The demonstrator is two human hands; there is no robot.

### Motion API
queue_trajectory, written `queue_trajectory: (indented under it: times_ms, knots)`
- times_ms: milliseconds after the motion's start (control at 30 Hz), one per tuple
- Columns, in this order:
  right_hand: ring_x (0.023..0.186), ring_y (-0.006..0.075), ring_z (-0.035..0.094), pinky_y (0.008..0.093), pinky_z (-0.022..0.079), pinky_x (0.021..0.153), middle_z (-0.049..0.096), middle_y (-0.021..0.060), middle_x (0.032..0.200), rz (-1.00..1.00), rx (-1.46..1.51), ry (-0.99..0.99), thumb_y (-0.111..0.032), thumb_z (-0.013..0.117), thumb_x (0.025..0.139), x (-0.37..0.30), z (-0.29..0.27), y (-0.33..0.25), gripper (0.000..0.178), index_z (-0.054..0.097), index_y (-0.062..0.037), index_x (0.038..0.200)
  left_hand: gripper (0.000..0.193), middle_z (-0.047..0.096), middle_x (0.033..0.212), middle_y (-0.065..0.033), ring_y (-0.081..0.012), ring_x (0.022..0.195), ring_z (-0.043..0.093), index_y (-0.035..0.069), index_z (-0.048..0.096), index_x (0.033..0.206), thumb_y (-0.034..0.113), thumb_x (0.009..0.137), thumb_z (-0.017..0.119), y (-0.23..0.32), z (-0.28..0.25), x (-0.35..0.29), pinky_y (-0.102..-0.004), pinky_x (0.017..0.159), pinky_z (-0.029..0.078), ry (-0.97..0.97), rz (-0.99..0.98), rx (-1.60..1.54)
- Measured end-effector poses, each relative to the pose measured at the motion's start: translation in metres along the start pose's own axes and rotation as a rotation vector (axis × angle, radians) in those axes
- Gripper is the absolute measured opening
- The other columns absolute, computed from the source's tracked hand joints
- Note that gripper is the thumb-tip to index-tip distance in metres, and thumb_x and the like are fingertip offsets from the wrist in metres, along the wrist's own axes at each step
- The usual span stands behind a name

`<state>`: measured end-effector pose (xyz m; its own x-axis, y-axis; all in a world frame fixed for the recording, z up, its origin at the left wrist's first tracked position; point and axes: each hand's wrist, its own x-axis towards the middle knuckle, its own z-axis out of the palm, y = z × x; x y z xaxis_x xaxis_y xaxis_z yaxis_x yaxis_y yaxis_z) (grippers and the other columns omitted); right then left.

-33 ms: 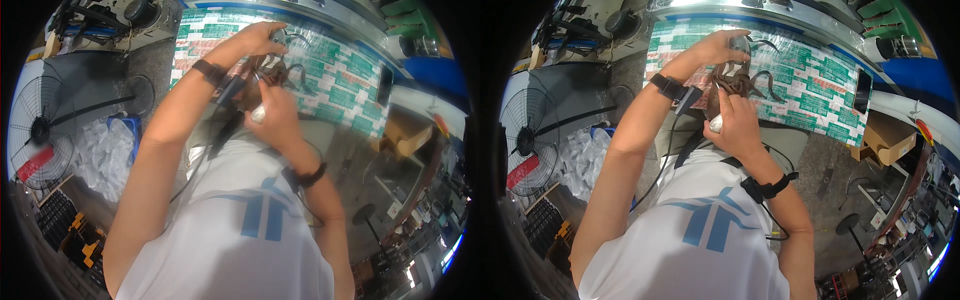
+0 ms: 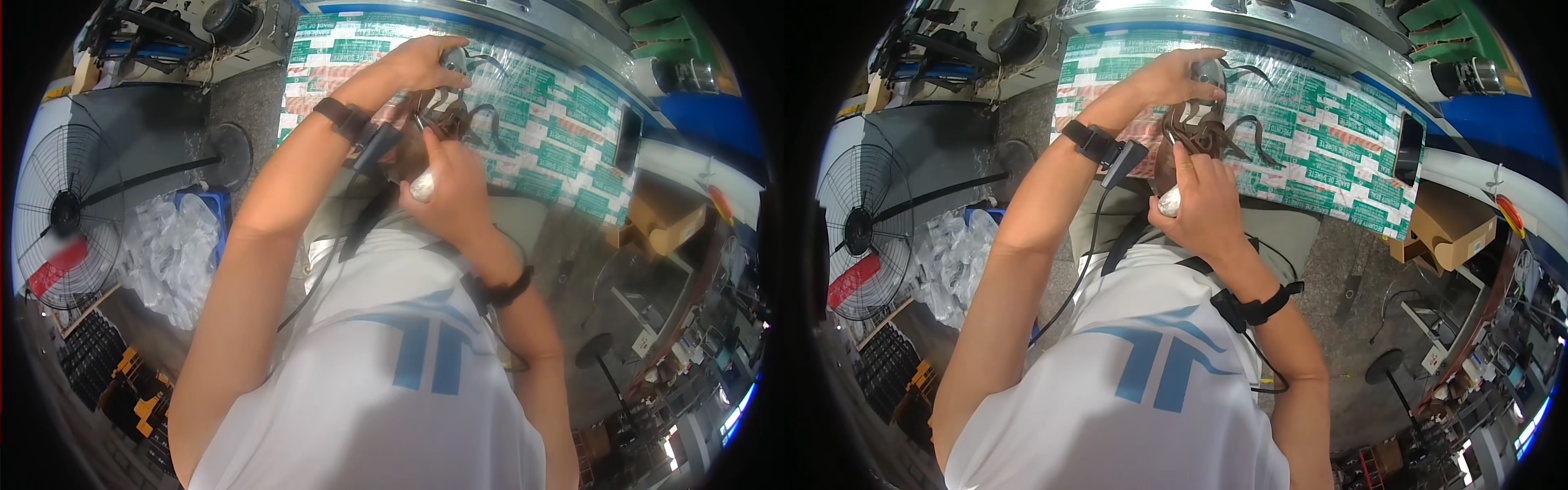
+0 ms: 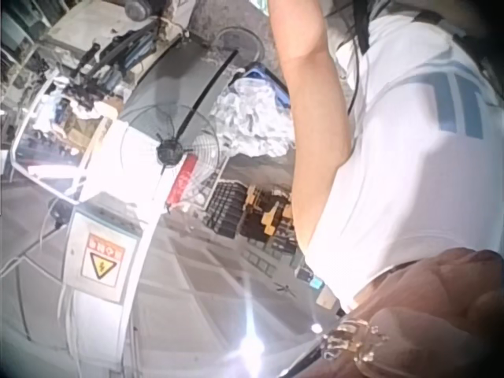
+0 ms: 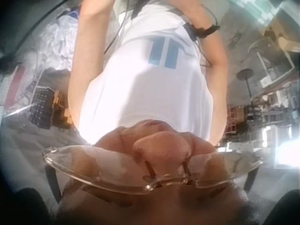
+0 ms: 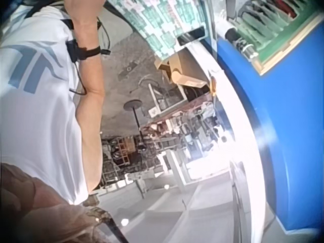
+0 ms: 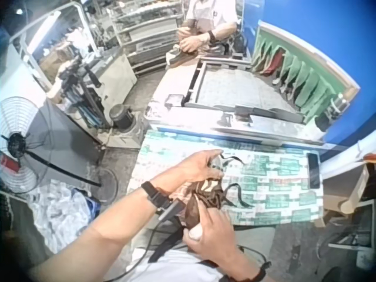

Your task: The recorder is inspecting and adjusting shoe components at a quality control station or assembly area.

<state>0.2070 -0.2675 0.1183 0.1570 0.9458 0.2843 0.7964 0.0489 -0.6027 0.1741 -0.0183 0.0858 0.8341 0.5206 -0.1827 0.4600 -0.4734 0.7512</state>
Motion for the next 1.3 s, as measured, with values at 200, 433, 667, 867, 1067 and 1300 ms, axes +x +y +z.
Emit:
queue_trajectory:
  times_ms: [200, 433, 667, 867, 1067, 1300]
  knots:
    - [0.094, 0.0348, 0.060, 0.0465, 0.048, 0.085, 0.059, 0.0150, 0.104, -0.016, -0.035, -0.018, -0.028, 0.090, 0.076, 0.008, 0.005, 0.000, 0.081, 0.064, 0.0109, 0.142, 0.088, 0.080, 0.123, -0.0206, -0.0272, 0.103, 0.076, 0.007, 0.055, 0.164, 0.034, 0.091, 0.094, 0.005, -0.002, -0.003, -0.0386, 0.093, 0.060, -0.041, -0.057, -0.034]
    - [0.106, 0.0394, 0.067, 0.0503, 0.054, 0.091, 0.067, 0.0195, 0.114, 0.105, 0.208, -0.104, -0.019, 0.086, 0.077, -0.016, -0.031, 0.002, 0.079, 0.061, 0.0061, 0.148, 0.090, 0.079, 0.126, -0.0210, -0.0296, 0.106, 0.074, 0.006, 0.053, 0.165, 0.040, 0.092, 0.092, -0.002, 0.004, -0.002, -0.0408, 0.098, 0.059, 0.010, -0.020, -0.027]
    - [0.108, 0.0415, 0.066, 0.0494, 0.054, 0.096, 0.067, 0.0226, 0.118, 0.221, 0.201, 0.139, -0.019, 0.082, 0.082, -0.035, -0.044, 0.050, 0.077, 0.059, 0.0048, 0.152, 0.116, 0.060, 0.157, -0.0312, -0.0370, 0.131, 0.069, -0.004, 0.023, 0.175, 0.052, 0.095, 0.086, 0.014, 0.022, -0.063, -0.0435, 0.111, 0.054, 0.212, -0.268, -0.429]
    - [0.120, 0.0427, 0.064, 0.0531, 0.050, 0.104, 0.066, 0.0241, 0.131, 0.373, -0.371, 0.341, -0.029, 0.084, 0.086, -0.017, -0.044, 0.178, 0.083, 0.054, 0.0035, 0.156, 0.118, 0.064, 0.154, -0.0255, -0.0351, 0.143, 0.063, -0.003, 0.030, 0.171, 0.031, 0.082, 0.099, 0.036, 0.070, -0.106, -0.0431, 0.119, 0.050, 0.332, -0.285, -0.229]
    - [0.128, 0.0416, 0.062, 0.0540, 0.045, 0.111, 0.066, 0.0203, 0.138, 0.353, -0.528, 0.341, -0.028, 0.085, 0.084, -0.025, -0.036, 0.217, 0.071, 0.065, -0.0040, 0.148, 0.086, 0.073, 0.135, -0.0144, -0.0204, 0.119, 0.073, -0.003, 0.045, 0.162, 0.010, 0.088, 0.088, 0.029, 0.027, -0.091, -0.0371, 0.104, 0.059, 0.264, -0.379, -0.800]
    - [0.131, 0.0404, 0.060, 0.0542, 0.044, 0.112, 0.065, 0.0169, 0.133, 0.424, -0.451, 0.332, -0.027, 0.085, 0.083, -0.025, -0.036, 0.214, 0.055, 0.072, -0.0111, 0.133, 0.034, 0.075, 0.112, -0.0001, -0.0110, 0.098, 0.067, 0.006, 0.074, 0.126, 0.025, 0.098, 0.079, 0.012, -0.115, -0.011, -0.0284, 0.083, 0.056, 0.451, -0.167, -0.925]
